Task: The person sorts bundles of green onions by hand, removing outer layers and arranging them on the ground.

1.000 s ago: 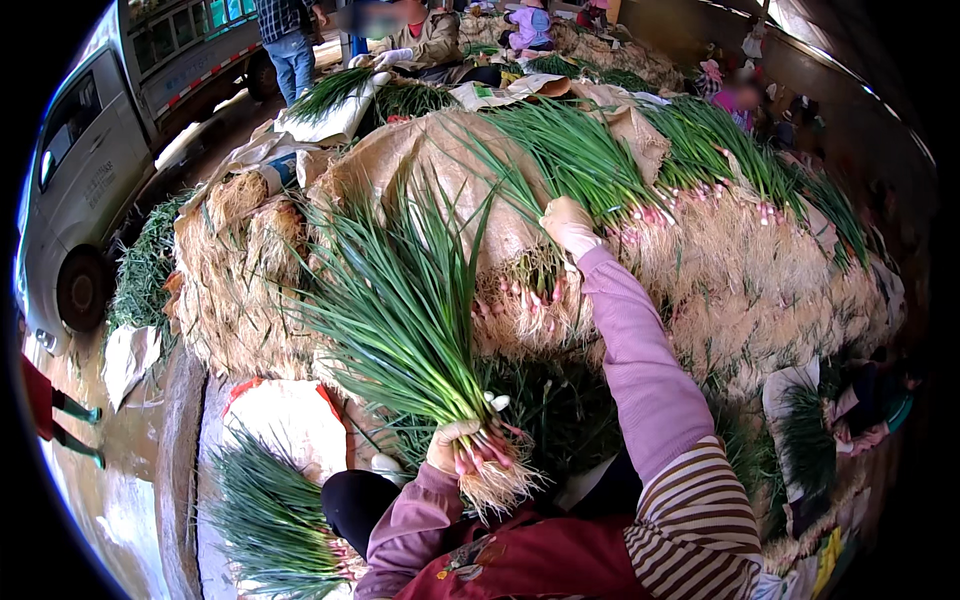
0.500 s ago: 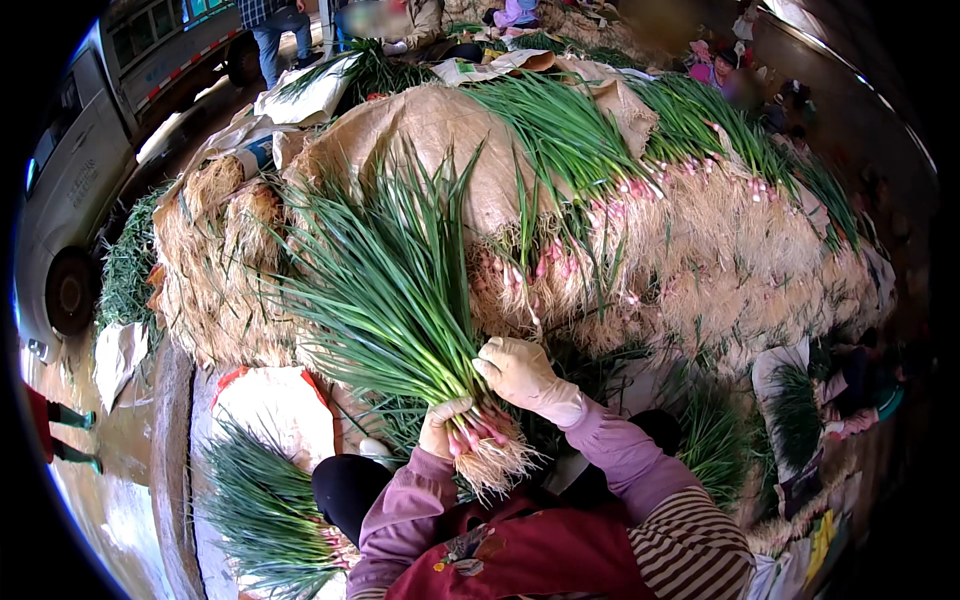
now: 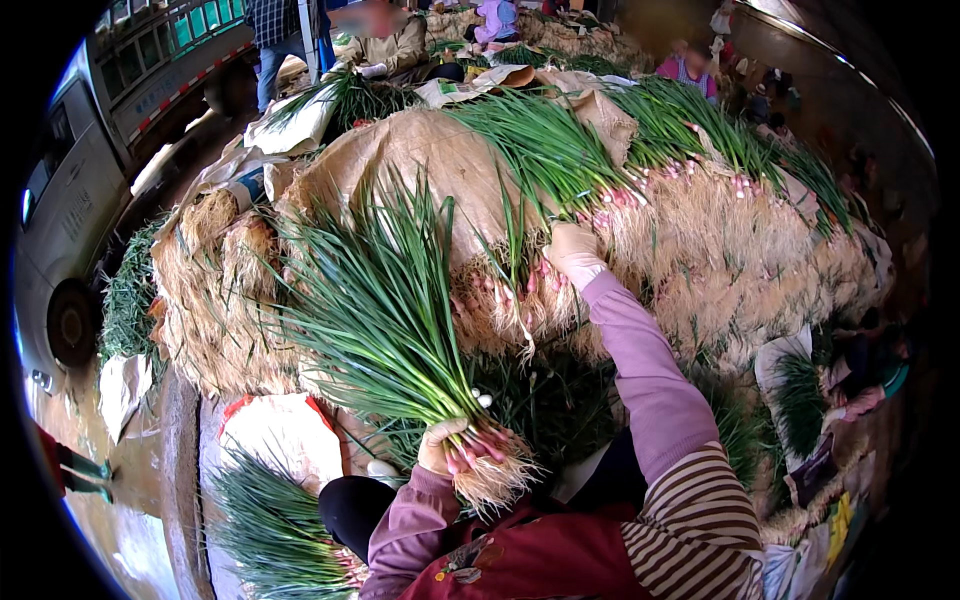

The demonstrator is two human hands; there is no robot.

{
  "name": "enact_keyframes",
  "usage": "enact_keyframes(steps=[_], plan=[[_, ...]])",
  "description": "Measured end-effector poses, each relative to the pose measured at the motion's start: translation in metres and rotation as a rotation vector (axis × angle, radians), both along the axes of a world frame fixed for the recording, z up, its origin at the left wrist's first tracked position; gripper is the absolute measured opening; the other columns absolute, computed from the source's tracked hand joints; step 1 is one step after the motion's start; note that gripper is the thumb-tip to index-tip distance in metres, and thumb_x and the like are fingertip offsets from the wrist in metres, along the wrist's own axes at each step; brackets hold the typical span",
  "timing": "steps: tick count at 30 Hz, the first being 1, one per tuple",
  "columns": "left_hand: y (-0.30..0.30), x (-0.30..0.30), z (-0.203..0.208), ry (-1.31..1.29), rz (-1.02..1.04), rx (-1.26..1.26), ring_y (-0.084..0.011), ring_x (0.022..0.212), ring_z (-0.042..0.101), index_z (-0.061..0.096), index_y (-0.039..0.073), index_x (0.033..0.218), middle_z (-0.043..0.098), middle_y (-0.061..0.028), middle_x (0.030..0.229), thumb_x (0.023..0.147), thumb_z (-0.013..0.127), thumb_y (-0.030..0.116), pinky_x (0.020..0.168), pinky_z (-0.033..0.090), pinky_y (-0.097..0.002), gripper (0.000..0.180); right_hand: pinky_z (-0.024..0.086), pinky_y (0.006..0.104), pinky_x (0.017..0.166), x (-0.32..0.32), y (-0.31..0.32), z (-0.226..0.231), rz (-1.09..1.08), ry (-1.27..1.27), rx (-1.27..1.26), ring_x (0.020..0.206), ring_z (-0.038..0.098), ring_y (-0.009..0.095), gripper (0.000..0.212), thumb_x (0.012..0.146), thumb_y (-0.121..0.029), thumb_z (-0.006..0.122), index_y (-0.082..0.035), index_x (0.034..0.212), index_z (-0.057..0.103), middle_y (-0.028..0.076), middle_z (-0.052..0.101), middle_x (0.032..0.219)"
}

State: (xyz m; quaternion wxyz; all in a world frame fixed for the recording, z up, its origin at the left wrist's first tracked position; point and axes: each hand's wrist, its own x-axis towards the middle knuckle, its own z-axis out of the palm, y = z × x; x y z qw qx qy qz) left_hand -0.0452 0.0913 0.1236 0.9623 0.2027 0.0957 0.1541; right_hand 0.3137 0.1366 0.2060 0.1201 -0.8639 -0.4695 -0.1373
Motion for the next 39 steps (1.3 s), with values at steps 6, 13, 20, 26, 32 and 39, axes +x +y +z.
enact_keyframes(steps=[6,13,20,26,32,39], plan=[[-0.007,-0.002,0.002,-0.033,0.148,0.010,-0.0462,0.077,0.061,0.033,-0.009,0.129,0.045,-0.0234,0.128,0.074,0.058,0.015,0.064,0.055,-0.0447,0.065,0.049,0.0402,0.065,-0.089,-0.057,0.004,0.264,0.421,0.048,0.070,0.064,0.031,0.018,0.083,-0.018,0.052,-0.007,0.086,0.066,0.014,0.066,0.080],[-0.003,-0.003,-0.006,0.192,0.024,0.087,-0.0365,0.062,0.064,0.054,-0.018,0.097,0.062,-0.0307,0.083,0.082,0.053,0.018,0.042,0.051,-0.0278,0.038,0.048,0.0393,0.057,-0.190,-0.105,-0.019,0.831,-0.020,-0.289,0.062,0.061,0.026,0.018,0.078,-0.020,0.052,-0.008,0.067,0.057,0.009,0.060,0.065],[0.006,-0.018,-0.030,0.101,-0.013,-0.005,-0.0453,0.072,0.061,0.048,-0.006,0.107,0.058,-0.0321,0.094,0.075,0.054,0.011,0.063,0.054,-0.0470,0.037,0.047,0.0408,0.055,-0.214,-0.108,-0.047,0.688,0.425,0.150,0.063,0.060,0.031,0.011,0.074,-0.016,0.057,-0.007,0.068,0.056,0.011,0.059,0.067],[-0.011,-0.011,-0.012,-0.006,0.119,-0.141,-0.0387,0.072,0.062,0.040,-0.001,0.115,0.052,-0.0164,0.085,0.070,0.056,0.004,0.063,0.055,-0.0471,0.048,0.045,0.0415,0.071,-0.139,-0.149,-0.091,0.465,0.147,-0.375,0.082,0.058,0.030,0.019,0.070,-0.017,0.062,-0.007,0.086,0.066,0.008,0.061,0.085],[-0.006,-0.020,-0.019,0.040,-0.073,0.021,-0.0364,0.070,0.062,0.033,-0.005,0.131,0.057,-0.0312,0.098,0.074,0.055,0.023,0.057,0.055,-0.0381,0.068,0.043,0.0264,0.085,-0.178,-0.119,-0.052,0.544,1.448,-0.011,0.096,0.056,0.014,0.043,0.083,-0.022,0.065,0.005,0.115,0.055,0.009,0.062,0.106],[-0.020,-0.008,0.009,-0.032,0.222,-0.171,-0.0368,0.070,0.063,0.037,-0.006,0.127,0.055,-0.0274,0.107,0.072,0.057,0.016,0.064,0.055,-0.0404,0.062,0.049,0.0224,0.064,-0.183,-0.123,-0.049,0.413,1.381,0.615,0.065,0.060,0.012,0.015,0.090,-0.007,0.051,0.004,0.097,0.058,0.007,0.063,0.084]])
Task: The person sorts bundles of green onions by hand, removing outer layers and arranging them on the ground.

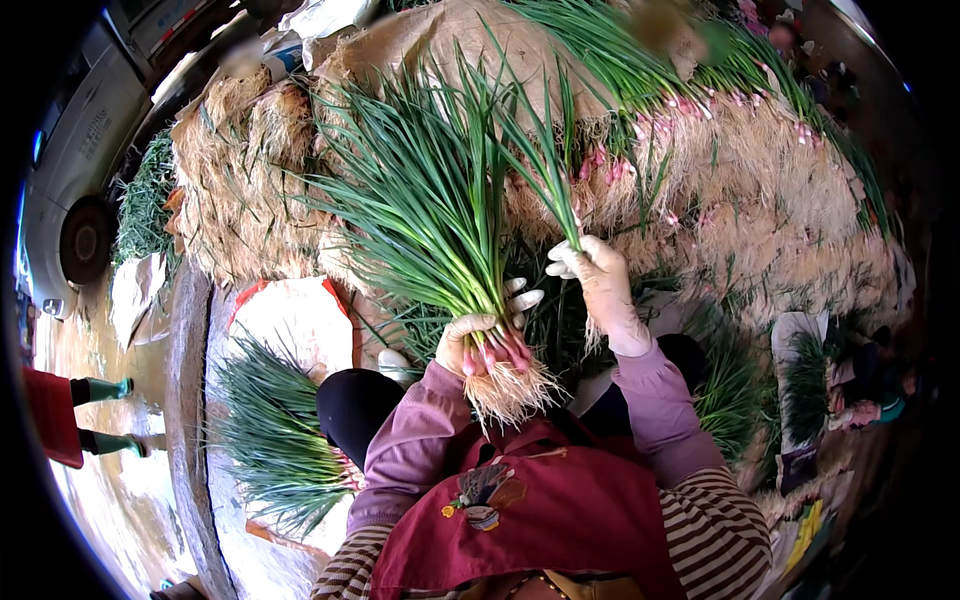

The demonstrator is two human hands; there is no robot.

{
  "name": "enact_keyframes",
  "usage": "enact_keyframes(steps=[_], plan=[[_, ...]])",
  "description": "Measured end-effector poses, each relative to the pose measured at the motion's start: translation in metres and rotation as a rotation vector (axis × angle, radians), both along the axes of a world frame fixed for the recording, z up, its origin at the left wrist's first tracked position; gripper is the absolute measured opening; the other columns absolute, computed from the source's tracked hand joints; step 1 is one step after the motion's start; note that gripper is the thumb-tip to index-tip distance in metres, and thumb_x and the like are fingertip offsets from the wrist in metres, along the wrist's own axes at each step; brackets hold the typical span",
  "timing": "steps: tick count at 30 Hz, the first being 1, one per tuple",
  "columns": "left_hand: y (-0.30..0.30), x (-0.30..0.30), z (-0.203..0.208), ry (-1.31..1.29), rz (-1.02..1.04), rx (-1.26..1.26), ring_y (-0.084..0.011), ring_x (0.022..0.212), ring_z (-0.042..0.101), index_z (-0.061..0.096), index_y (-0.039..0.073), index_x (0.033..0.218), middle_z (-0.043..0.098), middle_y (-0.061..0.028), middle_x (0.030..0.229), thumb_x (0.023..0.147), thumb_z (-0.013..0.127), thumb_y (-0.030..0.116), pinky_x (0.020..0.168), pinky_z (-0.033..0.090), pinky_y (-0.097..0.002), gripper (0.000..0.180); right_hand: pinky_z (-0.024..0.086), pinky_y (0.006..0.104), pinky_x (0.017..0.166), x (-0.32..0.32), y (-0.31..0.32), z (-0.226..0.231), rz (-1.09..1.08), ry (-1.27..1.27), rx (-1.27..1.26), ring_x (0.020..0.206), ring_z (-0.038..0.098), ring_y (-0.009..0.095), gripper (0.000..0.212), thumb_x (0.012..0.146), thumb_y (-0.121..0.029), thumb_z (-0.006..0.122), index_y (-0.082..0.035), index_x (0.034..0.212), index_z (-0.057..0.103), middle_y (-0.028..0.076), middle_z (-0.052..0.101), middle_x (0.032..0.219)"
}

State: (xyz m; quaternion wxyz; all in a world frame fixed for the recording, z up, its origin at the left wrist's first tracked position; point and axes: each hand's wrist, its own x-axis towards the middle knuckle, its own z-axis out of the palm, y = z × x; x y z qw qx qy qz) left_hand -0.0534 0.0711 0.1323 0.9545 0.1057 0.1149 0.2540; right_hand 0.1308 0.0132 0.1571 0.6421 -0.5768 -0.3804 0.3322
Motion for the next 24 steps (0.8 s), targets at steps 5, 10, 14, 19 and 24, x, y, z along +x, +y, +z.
enact_keyframes(steps=[5,10,14,19,24], plan=[[0.006,-0.012,-0.027,-0.203,-0.088,0.042,-0.0433,0.068,0.061,0.040,0.000,0.115,0.050,-0.0162,0.083,0.074,0.059,0.009,0.061,0.056,-0.0516,0.047,0.037,0.0184,0.050,0.095,-0.124,0.024,-0.959,-0.358,0.088,0.056,0.047,0.007,0.020,0.093,-0.012,0.046,-0.001,0.106,0.058,0.006,0.062,0.086],[0.006,-0.011,-0.011,-0.151,-0.044,0.210,-0.0381,0.073,0.060,0.045,-0.001,0.110,0.051,-0.0145,0.084,0.069,0.058,0.003,0.066,0.055,-0.0508,0.043,0.048,0.0370,0.071,0.155,-0.303,-0.060,-1.187,-0.317,-1.091,0.094,0.058,0.025,0.038,0.091,-0.021,0.049,0.004,0.120,0.051,0.022,0.057,0.112],[0.006,-0.011,0.012,-0.146,-0.053,0.270,-0.0319,0.070,0.057,0.047,0.000,0.105,0.050,-0.0122,0.077,0.067,0.058,0.003,0.063,0.057,-0.0507,0.040,0.043,0.0433,0.089,0.158,-0.280,-0.064,-0.735,-0.640,-1.307,0.104,0.055,0.034,0.043,0.088,-0.021,0.053,0.007,0.120,0.049,0.023,0.055,0.115],[0.022,-0.015,0.010,-0.264,0.004,0.406,-0.0238,0.074,0.049,0.050,0.002,0.104,0.050,-0.0091,0.071,0.069,0.064,0.005,0.070,0.053,-0.0410,0.038,0.047,0.0315,0.080,0.088,-0.040,0.022,-0.248,-0.559,-0.273,0.096,0.060,0.023,0.047,0.084,-0.027,0.063,0.002,0.119,0.051,0.017,0.061,0.109],[0.046,-0.020,0.029,-0.477,0.024,0.709,-0.0205,0.072,0.047,0.055,0.001,0.085,0.052,-0.0065,0.066,0.069,0.066,0.012,0.069,0.042,-0.0323,0.021,0.047,0.0365,0.077,0.034,0.034,-0.039,-0.214,-1.034,-0.295,0.090,0.060,0.029,0.037,0.079,-0.015,0.063,-0.006,0.114,0.057,0.015,0.064,0.093]])
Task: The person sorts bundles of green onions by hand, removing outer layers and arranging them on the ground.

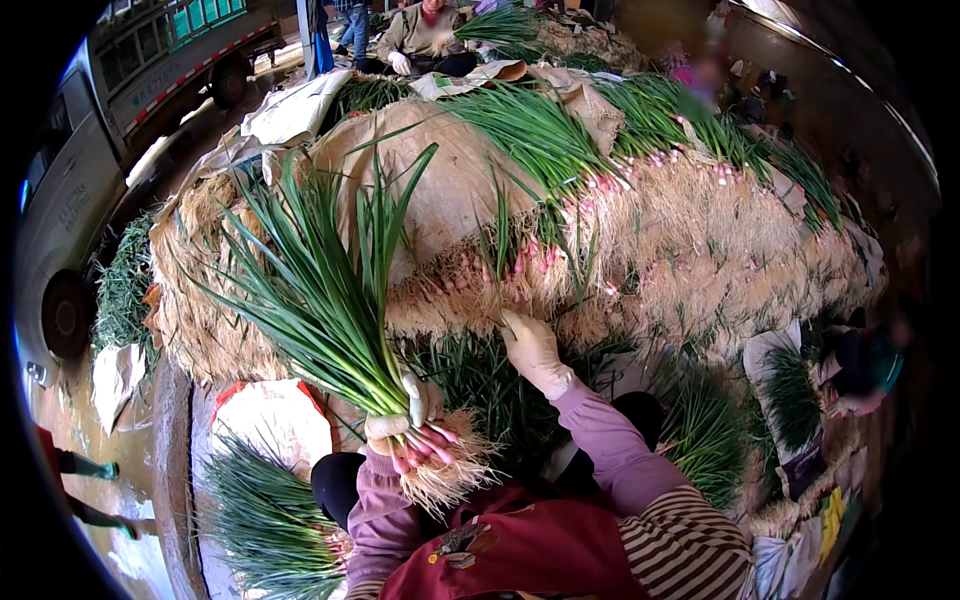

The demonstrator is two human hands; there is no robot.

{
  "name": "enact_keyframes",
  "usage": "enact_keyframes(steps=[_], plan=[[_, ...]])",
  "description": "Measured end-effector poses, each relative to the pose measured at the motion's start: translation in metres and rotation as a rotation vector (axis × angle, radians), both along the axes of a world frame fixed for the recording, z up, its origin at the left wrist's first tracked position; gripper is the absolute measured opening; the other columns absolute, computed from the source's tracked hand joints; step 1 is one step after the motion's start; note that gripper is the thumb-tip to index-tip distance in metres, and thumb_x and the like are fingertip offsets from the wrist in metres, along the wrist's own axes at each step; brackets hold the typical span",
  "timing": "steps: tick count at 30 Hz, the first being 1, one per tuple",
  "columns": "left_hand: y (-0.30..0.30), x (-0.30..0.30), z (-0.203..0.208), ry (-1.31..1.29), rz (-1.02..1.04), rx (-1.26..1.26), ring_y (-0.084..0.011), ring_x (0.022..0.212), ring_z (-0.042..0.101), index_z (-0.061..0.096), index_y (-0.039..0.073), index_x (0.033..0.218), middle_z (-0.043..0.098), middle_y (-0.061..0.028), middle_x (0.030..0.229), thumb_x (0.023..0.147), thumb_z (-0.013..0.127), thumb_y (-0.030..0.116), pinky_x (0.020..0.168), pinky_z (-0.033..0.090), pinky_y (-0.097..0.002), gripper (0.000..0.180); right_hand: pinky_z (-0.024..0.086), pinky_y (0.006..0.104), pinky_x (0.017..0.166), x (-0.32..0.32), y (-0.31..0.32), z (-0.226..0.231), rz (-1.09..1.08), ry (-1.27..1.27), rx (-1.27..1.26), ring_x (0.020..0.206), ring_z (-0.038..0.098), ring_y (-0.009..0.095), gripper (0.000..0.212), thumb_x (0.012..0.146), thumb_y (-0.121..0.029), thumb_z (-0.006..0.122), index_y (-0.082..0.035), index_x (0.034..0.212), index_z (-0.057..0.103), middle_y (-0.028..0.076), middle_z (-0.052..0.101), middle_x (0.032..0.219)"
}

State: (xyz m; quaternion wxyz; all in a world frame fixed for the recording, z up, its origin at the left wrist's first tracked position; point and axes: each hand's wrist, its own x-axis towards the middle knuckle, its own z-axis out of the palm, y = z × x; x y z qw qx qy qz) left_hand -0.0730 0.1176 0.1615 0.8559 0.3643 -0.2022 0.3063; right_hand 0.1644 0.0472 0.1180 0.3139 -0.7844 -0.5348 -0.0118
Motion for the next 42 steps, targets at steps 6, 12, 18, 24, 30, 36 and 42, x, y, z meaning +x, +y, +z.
enact_keyframes(steps=[6,12,18,24,30,36,42], plan=[[0.002,-0.003,0.003,0.049,0.153,-0.206,-0.0186,0.068,0.046,0.050,0.001,0.093,0.051,-0.0049,0.068,0.069,0.064,0.015,0.067,0.039,-0.0315,0.030,0.040,0.0370,0.093,0.027,-0.072,-0.006,0.294,0.245,-0.530,0.102,0.057,0.030,0.042,0.078,-0.020,0.063,-0.006,0.118,0.056,0.014,0.061,0.108],[-0.003,-0.002,-0.018,0.158,0.120,-0.297,-0.0191,0.067,0.045,0.049,0.003,0.101,0.049,-0.0043,0.071,0.071,0.062,0.016,0.066,0.038,-0.0319,0.035,0.033,0.0391,0.103,0.135,0.011,0.155,-0.541,-0.345,0.086,0.124,0.037,0.038,0.098,0.067,-0.018,0.077,-0.006,0.142,0.014,0.021,0.025,0.142],[-0.017,0.014,0.002,0.238,0.213,-0.489,-0.0210,0.062,0.050,0.048,0.000,0.098,0.051,-0.0046,0.068,0.077,0.055,0.021,0.068,0.039,-0.0319,0.030,0.044,0.0444,0.088,0.227,0.051,0.135,-0.683,-0.045,-0.026,0.104,0.054,0.040,0.094,0.067,-0.013,0.070,-0.009,0.141,0.012,0.029,0.036,0.131],[0.006,0.002,-0.021,0.088,0.121,-0.289,-0.0208,0.064,0.044,0.050,0.003,0.104,0.049,-0.0055,0.067,0.068,0.059,0.016,0.064,0.039,-0.0340,0.039,0.049,0.0420,0.063,0.171,0.082,0.222,-0.226,-0.796,0.337,0.074,0.060,0.033,0.049,0.075,-0.002,0.052,-0.013,0.122,0.048,0.013,0.055,0.095],[-0.002,0.008,-0.013,0.088,0.196,-0.338,-0.0194,0.064,0.045,0.050,0.002,0.101,0.049,-0.0052,0.065,0.066,0.061,0.016,0.065,0.038,-0.0327,0.040,0.050,0.0340,0.069,0.125,0.070,0.102,0.333,-0.857,-0.245,0.083,0.058,0.025,0.072,0.072,0.002,0.059,-0.025,0.135,0.038,0.011,0.049,0.112],[-0.011,0.013,-0.022,0.170,0.110,-0.519,-0.0230,0.073,0.049,0.050,0.001,0.104,0.051,-0.0083,0.073,0.068,0.060,0.007,0.070,0.044,-0.0363,0.038,0.048,0.0408,0.077,0.067,0.026,0.085,0.069,-0.372,-0.388,0.086,0.056,0.035,0.099,0.066,0.008,0.057,-0.025,0.145,0.007,0.027,0.026,0.138],[-0.011,0.015,-0.034,0.342,0.060,-0.568,-0.0365,0.082,0.058,0.045,0.001,0.111,0.053,-0.0156,0.091,0.073,0.056,0.010,0.070,0.053,-0.0514,0.041,0.048,0.0352,0.081,0.072,0.022,0.145,-0.035,-0.121,0.273,0.089,0.061,0.029,0.024,0.085,-0.011,0.051,-0.003,0.106,0.060,0.013,0.062,0.100]])
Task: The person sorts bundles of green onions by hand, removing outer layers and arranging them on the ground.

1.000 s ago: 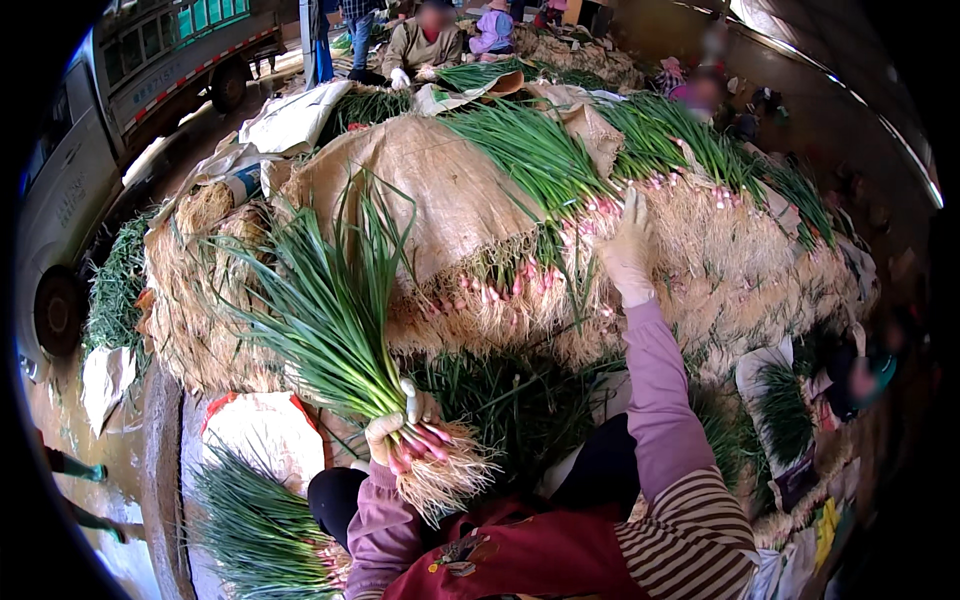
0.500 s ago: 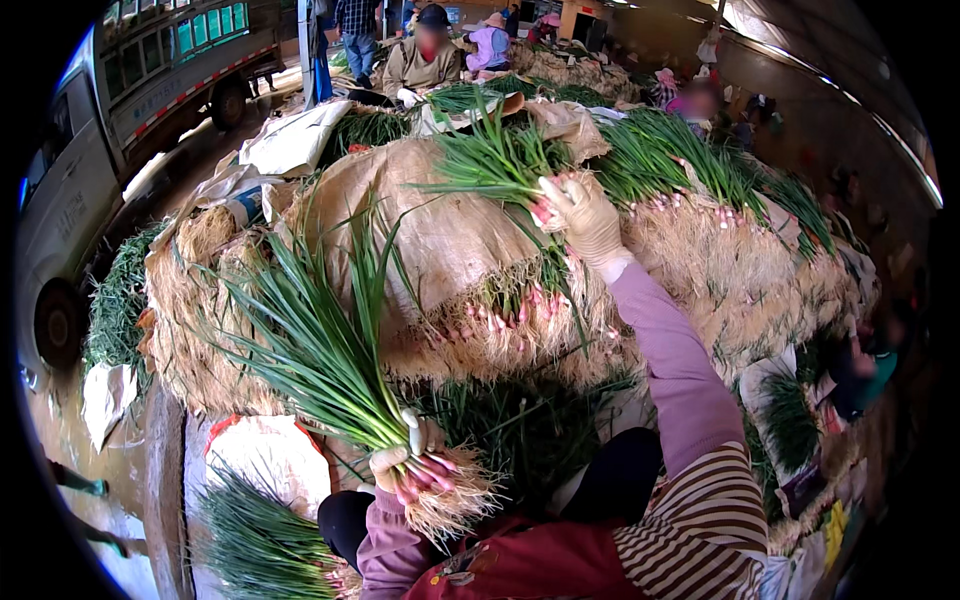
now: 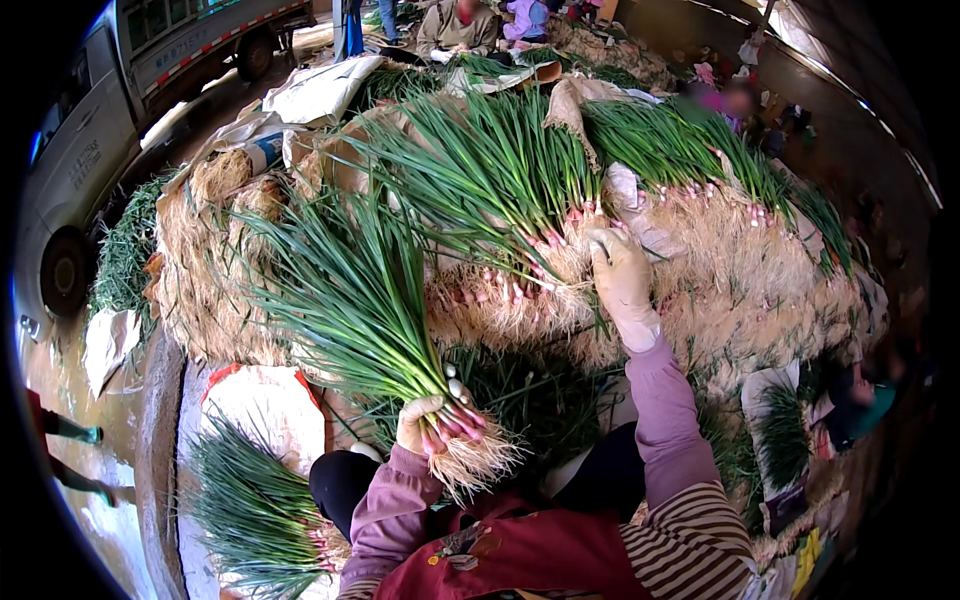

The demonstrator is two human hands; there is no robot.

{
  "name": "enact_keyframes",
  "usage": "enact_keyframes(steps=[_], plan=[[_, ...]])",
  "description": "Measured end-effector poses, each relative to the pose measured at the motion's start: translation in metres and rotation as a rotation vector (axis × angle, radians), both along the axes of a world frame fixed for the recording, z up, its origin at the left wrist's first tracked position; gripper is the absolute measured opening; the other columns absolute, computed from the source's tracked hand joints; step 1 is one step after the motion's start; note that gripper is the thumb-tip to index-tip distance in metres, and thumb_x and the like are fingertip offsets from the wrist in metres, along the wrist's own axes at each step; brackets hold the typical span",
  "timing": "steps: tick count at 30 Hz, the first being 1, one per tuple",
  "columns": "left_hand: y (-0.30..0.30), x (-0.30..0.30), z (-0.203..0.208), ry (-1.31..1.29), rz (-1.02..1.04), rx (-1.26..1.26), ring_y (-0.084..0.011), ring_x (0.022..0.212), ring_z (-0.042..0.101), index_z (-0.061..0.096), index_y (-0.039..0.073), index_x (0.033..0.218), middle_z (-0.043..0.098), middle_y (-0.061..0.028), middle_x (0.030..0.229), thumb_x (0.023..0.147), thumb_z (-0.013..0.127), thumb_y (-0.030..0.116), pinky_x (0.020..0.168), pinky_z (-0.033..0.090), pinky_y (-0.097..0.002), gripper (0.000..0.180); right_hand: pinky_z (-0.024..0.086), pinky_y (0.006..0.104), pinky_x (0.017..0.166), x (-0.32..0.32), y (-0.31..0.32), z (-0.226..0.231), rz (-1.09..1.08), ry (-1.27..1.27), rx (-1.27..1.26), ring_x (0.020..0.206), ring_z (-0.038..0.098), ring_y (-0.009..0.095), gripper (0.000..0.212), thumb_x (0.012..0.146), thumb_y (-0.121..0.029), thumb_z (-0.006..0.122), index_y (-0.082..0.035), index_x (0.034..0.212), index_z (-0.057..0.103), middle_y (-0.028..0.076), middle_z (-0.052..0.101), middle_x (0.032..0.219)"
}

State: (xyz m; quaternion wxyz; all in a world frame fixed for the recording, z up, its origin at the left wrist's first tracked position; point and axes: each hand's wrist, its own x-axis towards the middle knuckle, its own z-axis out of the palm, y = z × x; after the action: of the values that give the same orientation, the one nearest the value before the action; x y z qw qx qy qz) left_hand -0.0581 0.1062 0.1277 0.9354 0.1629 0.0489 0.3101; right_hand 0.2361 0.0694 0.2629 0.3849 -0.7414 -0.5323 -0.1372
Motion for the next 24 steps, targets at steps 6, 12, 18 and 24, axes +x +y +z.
enact_keyframes(steps=[6,12,18,24], plan=[[0.001,0.006,-0.013,0.058,-0.001,-0.076,-0.0370,0.086,0.058,0.046,0.000,0.111,0.057,-0.0168,0.092,0.072,0.057,0.006,0.071,0.053,-0.0535,0.041,0.048,0.0388,0.075,0.019,0.094,0.021,-0.144,-0.218,-0.440,0.084,0.061,0.032,0.026,0.080,-0.024,0.061,-0.002,0.093,0.063,0.015,0.063,0.094],[-0.008,0.014,-0.008,0.038,0.002,-0.169,-0.0434,0.081,0.061,0.047,-0.002,0.112,0.054,-0.0256,0.110,0.078,0.058,0.008,0.067,0.055,-0.0496,0.037,0.045,0.0390,0.065,-0.018,0.058,-0.004,-0.004,-0.331,-0.267,0.068,0.056,0.028,0.016,0.077,-0.020,0.062,-0.004,0.076,0.060,0.011,0.057,0.073],[-0.012,0.010,-0.019,0.080,-0.238,-0.107,-0.0485,0.079,0.061,0.040,-0.010,0.118,0.056,-0.0328,0.101,0.081,0.053,0.012,0.043,0.053,-0.0273,0.045,0.045,0.0421,0.060,-0.119,-0.010,-0.093,0.350,0.025,-0.234,0.065,0.057,0.031,0.018,0.076,-0.020,0.060,-0.005,0.067,0.057,0.011,0.057,0.066],[-0.010,0.005,-0.012,0.181,-0.216,-0.016,-0.0445,0.074,0.061,0.048,-0.016,0.102,0.059,-0.0320,0.090,0.078,0.055,0.023,0.058,0.054,-0.0378,0.046,0.045,0.0398,0.058,-0.126,-0.013,-0.098,0.515,0.059,-0.172,0.062,0.056,0.031,0.012,0.076,-0.014,0.060,-0.005,0.069,0.056,0.011,0.057,0.066]])
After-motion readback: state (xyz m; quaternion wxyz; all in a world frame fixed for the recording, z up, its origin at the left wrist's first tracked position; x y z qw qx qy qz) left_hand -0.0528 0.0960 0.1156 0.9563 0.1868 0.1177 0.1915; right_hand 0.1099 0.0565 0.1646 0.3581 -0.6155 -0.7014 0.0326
